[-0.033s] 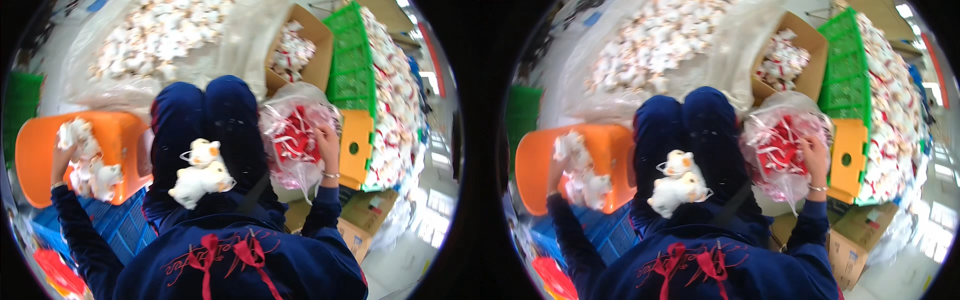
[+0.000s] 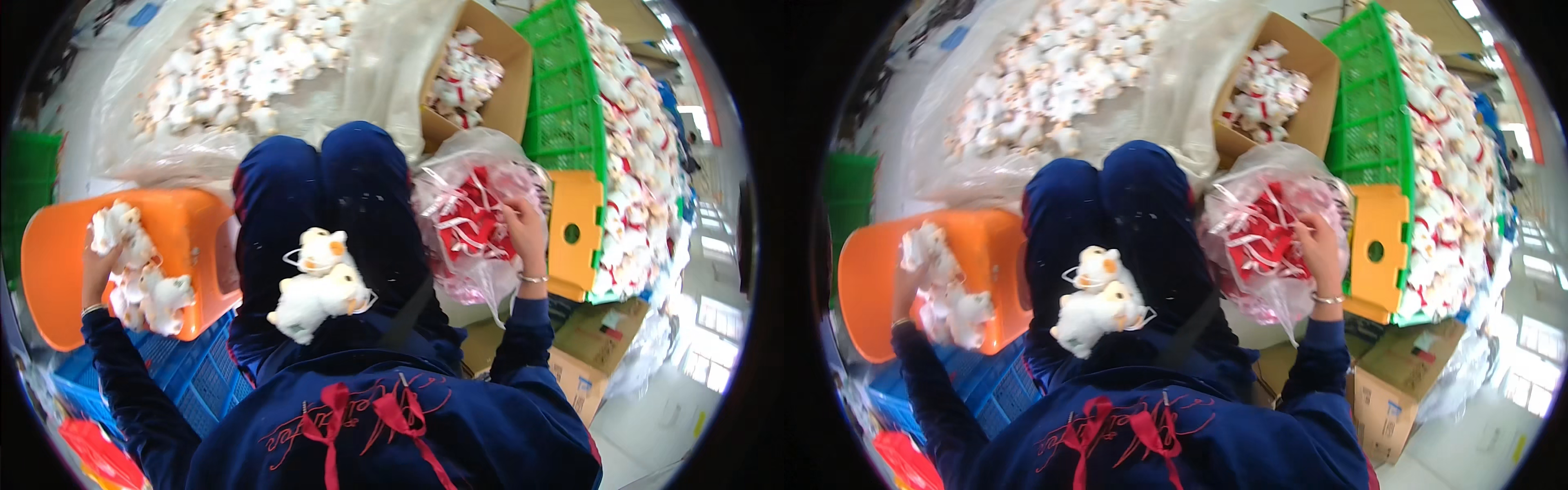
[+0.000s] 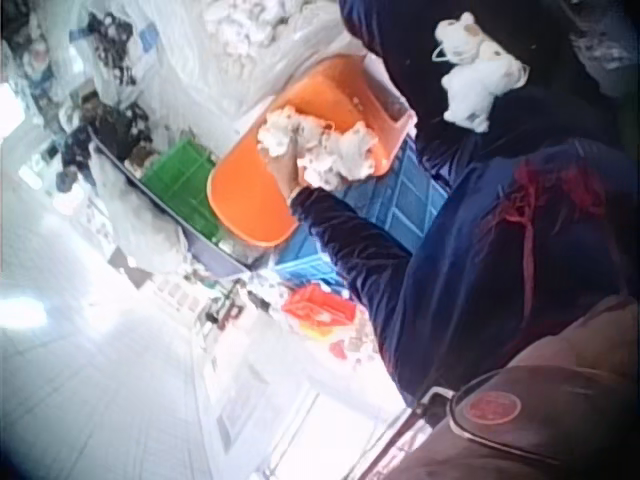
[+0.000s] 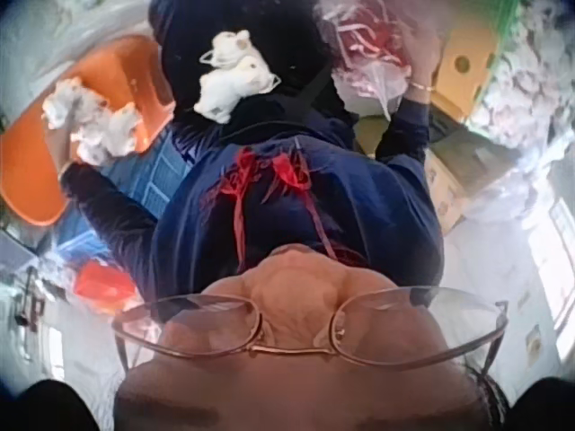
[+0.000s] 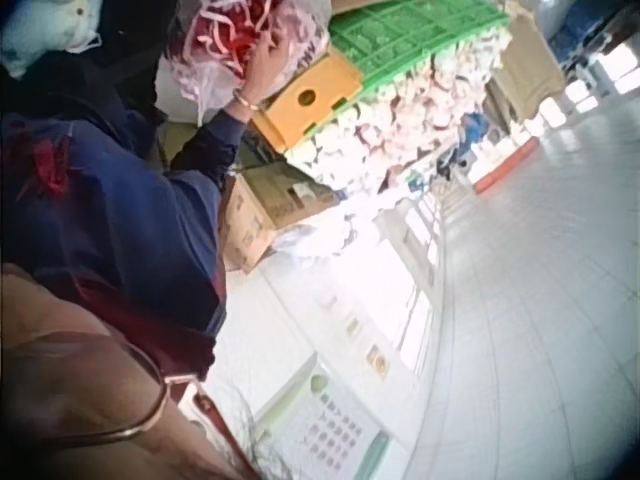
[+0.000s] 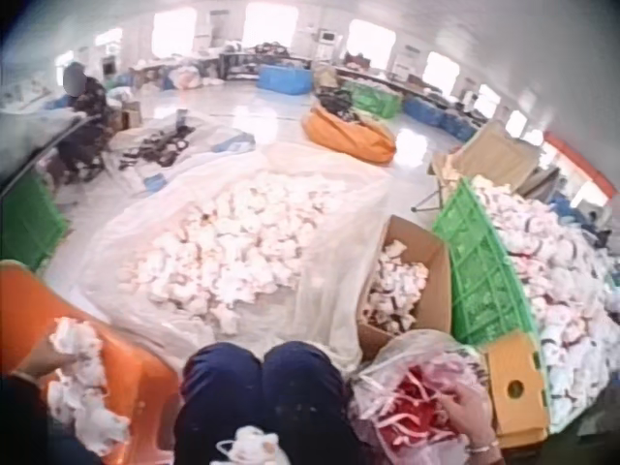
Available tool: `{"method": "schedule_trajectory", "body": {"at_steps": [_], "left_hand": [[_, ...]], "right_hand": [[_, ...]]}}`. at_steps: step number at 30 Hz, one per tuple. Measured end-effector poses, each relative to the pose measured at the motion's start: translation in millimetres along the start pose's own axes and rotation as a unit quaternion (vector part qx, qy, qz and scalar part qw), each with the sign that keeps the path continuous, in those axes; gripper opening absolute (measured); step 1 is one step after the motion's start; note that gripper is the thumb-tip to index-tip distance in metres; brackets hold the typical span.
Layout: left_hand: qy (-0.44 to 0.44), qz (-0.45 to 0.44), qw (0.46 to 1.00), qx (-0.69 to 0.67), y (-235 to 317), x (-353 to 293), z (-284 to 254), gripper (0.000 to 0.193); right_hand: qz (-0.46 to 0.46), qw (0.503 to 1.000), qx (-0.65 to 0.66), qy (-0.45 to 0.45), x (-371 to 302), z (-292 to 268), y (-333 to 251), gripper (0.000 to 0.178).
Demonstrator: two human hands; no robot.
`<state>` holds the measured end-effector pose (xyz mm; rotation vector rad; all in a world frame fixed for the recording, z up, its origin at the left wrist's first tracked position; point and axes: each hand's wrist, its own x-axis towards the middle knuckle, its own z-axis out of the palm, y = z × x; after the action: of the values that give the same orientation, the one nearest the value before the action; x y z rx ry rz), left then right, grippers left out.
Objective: The person ties red ribbons around the necks of small white stuffed animal toys. They pick up each toy from a nearby orange bin, attach a ribbon, tie it into a bow, and place the finished toy into a green crate.
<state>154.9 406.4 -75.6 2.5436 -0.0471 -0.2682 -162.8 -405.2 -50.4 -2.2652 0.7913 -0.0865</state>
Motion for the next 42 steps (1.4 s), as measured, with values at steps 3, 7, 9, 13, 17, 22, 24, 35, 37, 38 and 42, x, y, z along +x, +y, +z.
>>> {"method": "schedule_trajectory", "body": {"at_steps": [3, 7, 9, 13, 17, 22, 24, 35, 37, 38, 42], "left_hand": [[-0.069, -0.048, 0.996, -0.014, 25, 19, -1, 0.069], [-0.068, -0.001, 0.994, 0.088, 7, 35, -3, 0.062], [-0.066, -0.011, 0.989, 0.131, 3, 37, -1, 0.057], [-0.062, -0.061, 0.994, 0.061, -21, 47, -6, 0.050], [-0.001, -0.092, 0.995, 0.041, -58, 49, -40, 0.046], [0.073, -0.026, 0.997, -0.023, -26, 33, -99, 0.053], [0.067, -0.036, 0.996, -0.055, -19, 33, -129, 0.053], [-0.081, 0.329, 0.932, -0.132, 303, -106, -25, 0.053], [-0.203, 0.458, 0.855, -0.135, 360, -112, 12, 0.052], [-0.248, 0.494, 0.823, -0.131, 374, -112, 34, 0.052], [-0.292, 0.506, 0.808, -0.081, 377, -126, 146, 0.064]], "right_hand": [[0.071, 0.997, 0.026, -0.027, -8, 15, 20, 0.041], [-0.032, 0.996, -0.080, 0.033, -13, 38, 46, 0.051], [0.036, 0.994, -0.087, -0.058, -10, 45, 46, 0.050], [0.051, 0.998, -0.019, -0.044, -13, 46, 64, 0.029], [0.045, 0.997, 0.042, 0.050, -16, 27, 37, 0.017], [0.008, 0.975, 0.178, 0.129, -19, -20, 10, 0.011], [-0.021, 0.966, 0.220, 0.133, -23, -37, -12, 0.010], [-0.264, 0.876, 0.395, 0.085, -49, -97, -147, 0.020], [-0.353, 0.814, 0.460, 0.023, -47, -91, -164, 0.031], [-0.382, 0.781, 0.493, -0.016, -46, -89, -169, 0.028], [-0.362, 0.677, 0.605, -0.213, -37, -60, -203, 0.021]]}}
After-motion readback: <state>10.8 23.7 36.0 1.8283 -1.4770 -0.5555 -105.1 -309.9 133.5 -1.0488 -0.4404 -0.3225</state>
